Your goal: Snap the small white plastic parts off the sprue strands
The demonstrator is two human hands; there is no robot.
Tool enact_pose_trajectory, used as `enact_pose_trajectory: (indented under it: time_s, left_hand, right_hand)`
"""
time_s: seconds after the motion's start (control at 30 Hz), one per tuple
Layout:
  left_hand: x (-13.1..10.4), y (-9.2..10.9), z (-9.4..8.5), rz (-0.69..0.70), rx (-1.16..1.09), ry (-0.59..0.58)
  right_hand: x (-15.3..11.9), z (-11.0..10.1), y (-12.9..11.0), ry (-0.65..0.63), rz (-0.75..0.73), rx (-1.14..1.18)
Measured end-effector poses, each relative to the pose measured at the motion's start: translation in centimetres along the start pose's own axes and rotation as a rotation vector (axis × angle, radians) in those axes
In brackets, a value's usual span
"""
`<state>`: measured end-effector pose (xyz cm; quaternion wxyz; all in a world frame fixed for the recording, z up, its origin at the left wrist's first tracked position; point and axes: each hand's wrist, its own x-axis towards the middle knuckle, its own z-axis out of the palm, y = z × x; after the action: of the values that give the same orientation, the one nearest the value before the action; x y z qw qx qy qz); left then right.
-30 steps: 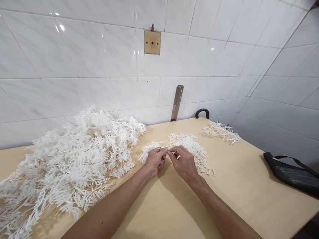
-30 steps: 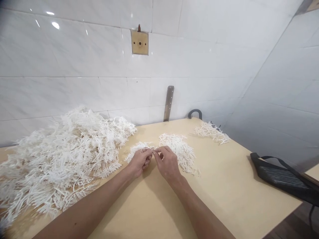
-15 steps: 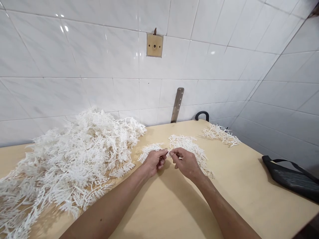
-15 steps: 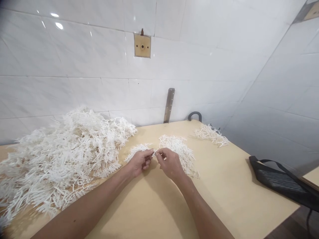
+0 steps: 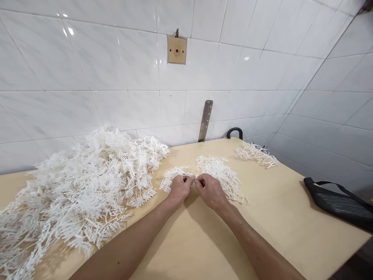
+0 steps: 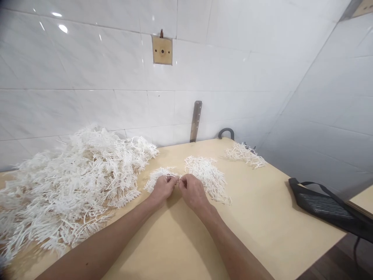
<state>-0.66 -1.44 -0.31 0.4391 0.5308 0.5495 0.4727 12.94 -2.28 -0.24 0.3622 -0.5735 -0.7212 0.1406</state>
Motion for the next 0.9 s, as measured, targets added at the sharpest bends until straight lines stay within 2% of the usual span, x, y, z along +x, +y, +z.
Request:
enact_pose_trajectory:
  time_s: [0.13, 0.27, 0.47, 0.57, 0.73, 0.8, 0.9]
  left_hand:
    - [-0.2, -0.5, 0.3, 0.100, 0.171, 0.033]
    - [-0.1, -0.7, 0.5, 0.123, 0.202, 0.105]
    - [0.4, -0.5, 0.7, 0.133, 0.227, 0.143]
    - [0.4, -0.3, 0.7, 0.106, 0.241, 0.139]
    - [0.4, -0.6, 0.0, 0.167, 0.194, 0.160]
    - [0.4, -0.7, -0.4, 0.127, 0.106, 0.115]
    - [0.5, -0.7, -0.8, -0.001, -0.049, 0.005]
  right_hand:
    - [-0.3, 1.0, -0.4, -0.038, 0.103, 0.009]
    - [-0.1, 1.5, -1.0, -0.052, 0.198, 0.078]
    - [0.1, 2.4, -1.6, 0.093, 0.064, -0.139]
    - [0.2, 2.5, -1.4, 0.080, 0.096, -0.133]
    - [0.9, 0.8, 0.8, 0.023, 0.373, 0.033]
    - [1.1, -0.2, 1.9, 0.072, 0.392, 0.117]
    - [1.4, -1.4, 3.0, 0.210, 0.302, 0.074]
